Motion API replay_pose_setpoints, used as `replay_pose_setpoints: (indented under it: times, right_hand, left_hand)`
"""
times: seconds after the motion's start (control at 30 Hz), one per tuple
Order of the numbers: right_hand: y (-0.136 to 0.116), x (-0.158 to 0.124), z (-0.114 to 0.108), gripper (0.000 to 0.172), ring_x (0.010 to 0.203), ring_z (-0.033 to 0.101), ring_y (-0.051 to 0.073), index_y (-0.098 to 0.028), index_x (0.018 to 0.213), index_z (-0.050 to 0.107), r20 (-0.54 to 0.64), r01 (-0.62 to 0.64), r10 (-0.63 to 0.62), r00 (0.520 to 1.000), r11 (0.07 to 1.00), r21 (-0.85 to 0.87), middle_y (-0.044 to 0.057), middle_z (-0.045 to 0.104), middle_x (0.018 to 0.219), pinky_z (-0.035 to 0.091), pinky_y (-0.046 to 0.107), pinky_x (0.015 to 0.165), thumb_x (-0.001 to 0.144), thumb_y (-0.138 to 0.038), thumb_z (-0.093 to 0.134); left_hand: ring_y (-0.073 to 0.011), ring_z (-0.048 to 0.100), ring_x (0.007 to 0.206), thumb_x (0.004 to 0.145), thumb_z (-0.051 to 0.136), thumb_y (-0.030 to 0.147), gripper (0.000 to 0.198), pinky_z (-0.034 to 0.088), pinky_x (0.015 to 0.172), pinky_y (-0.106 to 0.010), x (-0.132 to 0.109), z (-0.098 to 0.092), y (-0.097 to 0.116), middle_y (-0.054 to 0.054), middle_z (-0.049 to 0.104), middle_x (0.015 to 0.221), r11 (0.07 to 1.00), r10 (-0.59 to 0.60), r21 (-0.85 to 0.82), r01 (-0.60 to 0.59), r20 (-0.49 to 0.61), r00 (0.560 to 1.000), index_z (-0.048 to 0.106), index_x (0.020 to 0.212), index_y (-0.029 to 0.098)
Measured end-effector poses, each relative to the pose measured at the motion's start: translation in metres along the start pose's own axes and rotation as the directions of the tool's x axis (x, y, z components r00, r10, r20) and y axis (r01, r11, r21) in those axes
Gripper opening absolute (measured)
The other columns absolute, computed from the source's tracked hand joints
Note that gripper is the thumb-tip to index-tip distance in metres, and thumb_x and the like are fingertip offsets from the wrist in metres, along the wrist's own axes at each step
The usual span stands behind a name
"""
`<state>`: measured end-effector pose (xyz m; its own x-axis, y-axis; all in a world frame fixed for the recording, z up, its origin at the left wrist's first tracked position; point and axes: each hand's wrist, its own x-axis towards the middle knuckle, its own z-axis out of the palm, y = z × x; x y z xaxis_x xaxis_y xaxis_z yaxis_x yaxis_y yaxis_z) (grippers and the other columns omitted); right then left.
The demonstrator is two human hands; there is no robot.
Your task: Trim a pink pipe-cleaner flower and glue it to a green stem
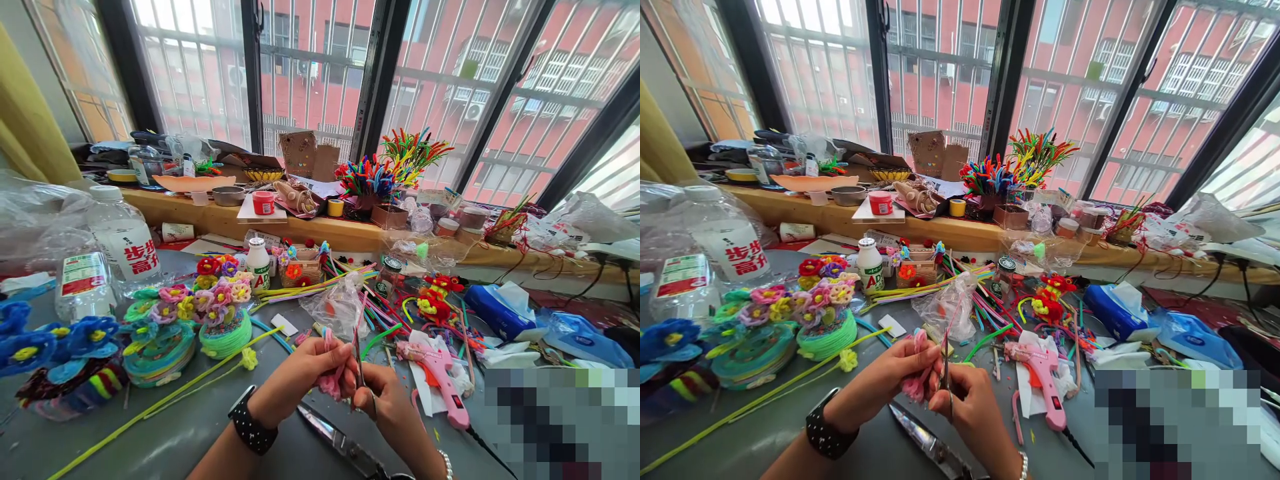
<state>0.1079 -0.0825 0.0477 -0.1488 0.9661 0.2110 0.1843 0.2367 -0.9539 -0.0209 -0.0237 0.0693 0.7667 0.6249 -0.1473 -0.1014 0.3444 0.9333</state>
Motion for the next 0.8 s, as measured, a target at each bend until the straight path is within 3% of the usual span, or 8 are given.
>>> replay_pose_setpoints:
  times: [0.27, 0.53, 0.8]
  right_hand:
    - [0.0089, 0.0005, -0.0006, 0.059, 0.047, 0.022, 0.008, -0.017, 0.045, 0.029, -0.169, -0.086, 0.040, 0.985, 0.958, -0.273, -0.005, 0.024, 0.048, 0.016, 0.022, 0.042, 0.057, -0.075, 0.038]
    - [0.0070, -0.0008, 0.0038, 0.060, 0.054, 0.029, 0.011, -0.017, 0.057, 0.038, -0.020, 0.011, -0.015, 1.000, 0.983, -0.182, -0.002, 0.032, 0.057, 0.024, 0.021, 0.046, 0.065, -0.074, 0.021]
    - [0.0024, -0.0017, 0.0049, 0.059, 0.054, 0.034, 0.012, -0.017, 0.055, 0.036, -0.008, 0.004, -0.005, 1.000, 0.990, -0.141, -0.002, 0.037, 0.056, 0.029, 0.020, 0.048, 0.066, -0.073, 0.022]
  left_hand:
    - [-0.0071, 0.045, 0.045, 0.066, 0.060, 0.036, 0.025, 0.034, 0.045, -0.019, 0.0051, -0.0061, -0.0042, 0.001, 0.056, 0.053, 0.974, 0.146, 0.190, -0.123, -0.109, 0.983, 0.054, 0.064, 0.012]
    - [-0.0068, 0.046, 0.043, 0.068, 0.057, 0.037, 0.026, 0.034, 0.041, -0.017, 0.0006, -0.0002, 0.0034, 0.000, 0.057, 0.052, 0.980, 0.128, 0.168, -0.108, -0.110, 0.986, 0.052, 0.063, 0.012]
    - [-0.0065, 0.045, 0.035, 0.069, 0.056, 0.039, 0.028, 0.031, 0.037, -0.017, 0.0021, 0.0015, 0.0003, 0.001, 0.056, 0.044, 0.988, 0.083, 0.133, -0.075, -0.055, 0.995, 0.047, 0.058, 0.014]
